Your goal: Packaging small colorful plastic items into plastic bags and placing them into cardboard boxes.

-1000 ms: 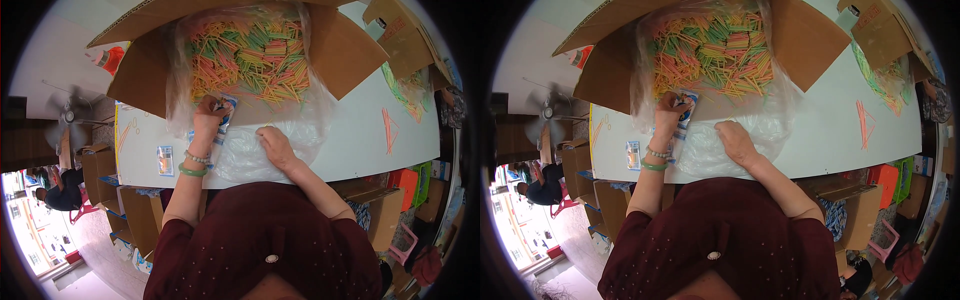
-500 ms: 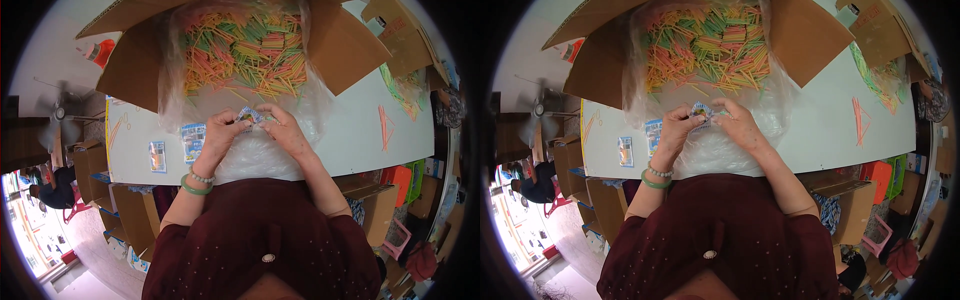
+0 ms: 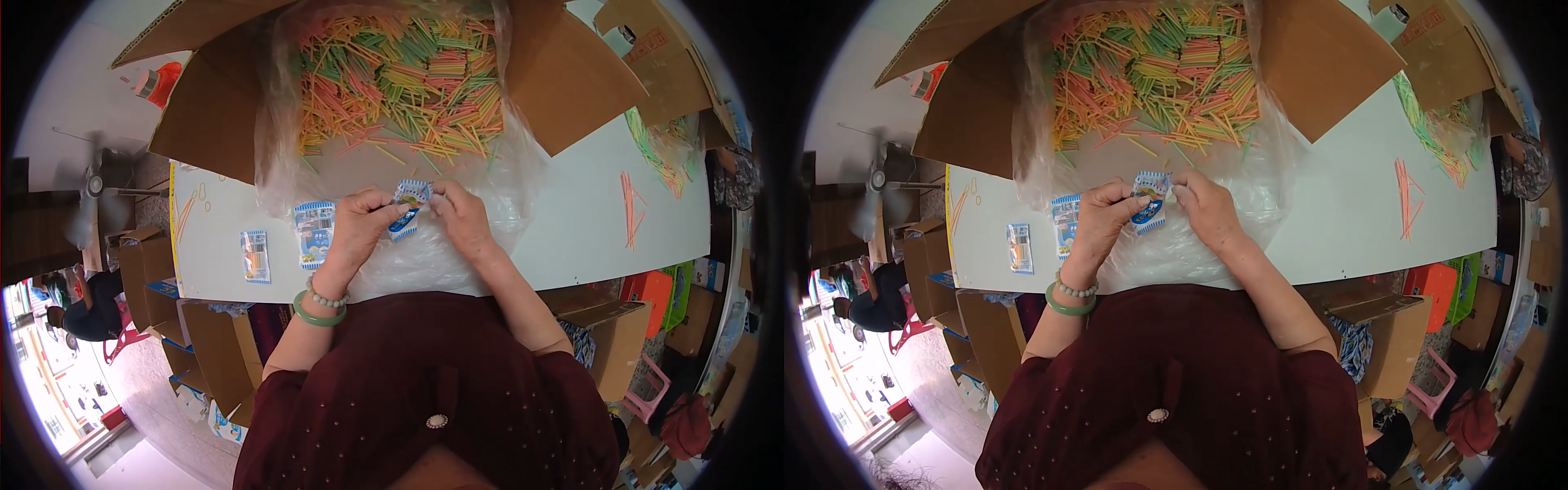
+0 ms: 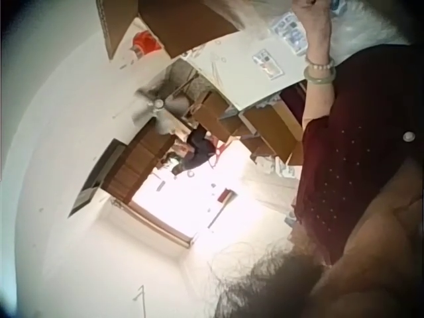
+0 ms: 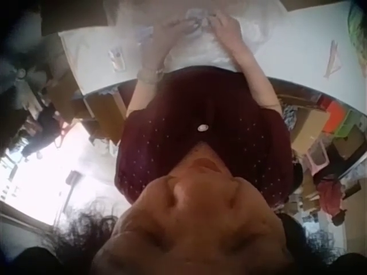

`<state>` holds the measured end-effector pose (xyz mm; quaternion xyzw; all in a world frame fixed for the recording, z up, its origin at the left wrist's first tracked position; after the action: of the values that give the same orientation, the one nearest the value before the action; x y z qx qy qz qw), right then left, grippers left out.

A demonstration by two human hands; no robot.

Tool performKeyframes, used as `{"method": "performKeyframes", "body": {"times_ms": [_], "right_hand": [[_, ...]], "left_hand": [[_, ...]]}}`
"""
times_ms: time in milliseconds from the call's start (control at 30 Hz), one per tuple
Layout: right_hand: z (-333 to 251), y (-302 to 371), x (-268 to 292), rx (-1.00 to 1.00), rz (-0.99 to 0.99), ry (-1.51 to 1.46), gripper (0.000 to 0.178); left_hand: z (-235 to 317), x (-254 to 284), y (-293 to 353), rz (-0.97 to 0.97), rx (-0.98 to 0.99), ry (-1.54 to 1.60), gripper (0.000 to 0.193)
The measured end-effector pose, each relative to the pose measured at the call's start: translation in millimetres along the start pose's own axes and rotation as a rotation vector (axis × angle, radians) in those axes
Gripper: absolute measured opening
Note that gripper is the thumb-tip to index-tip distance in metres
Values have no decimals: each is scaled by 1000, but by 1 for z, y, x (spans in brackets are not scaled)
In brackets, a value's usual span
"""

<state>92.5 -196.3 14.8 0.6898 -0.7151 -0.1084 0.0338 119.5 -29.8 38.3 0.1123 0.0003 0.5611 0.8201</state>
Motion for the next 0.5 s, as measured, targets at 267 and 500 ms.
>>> {"method": "performKeyframes", "body": {"times_ms": [267,500], "right_hand": [[-67,5,20,226,158,51,16],[-116,-3,-15,479,28,-493,23]], "left_hand": [[13,4,6,62,-100,-158,7],[20,-18,9,-58,41,7,9]]}}
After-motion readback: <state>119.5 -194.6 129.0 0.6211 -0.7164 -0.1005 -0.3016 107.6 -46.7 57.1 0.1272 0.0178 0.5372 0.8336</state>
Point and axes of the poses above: each hand's wrist, its own y-axis away from the middle knuckle, its own x-axis out of the back of the hand, z = x × y, the point moved 7 cm from there along -y, towards the middle knuckle, and after that the axes turned 9 degrees about -y, right-handed, at the moved point
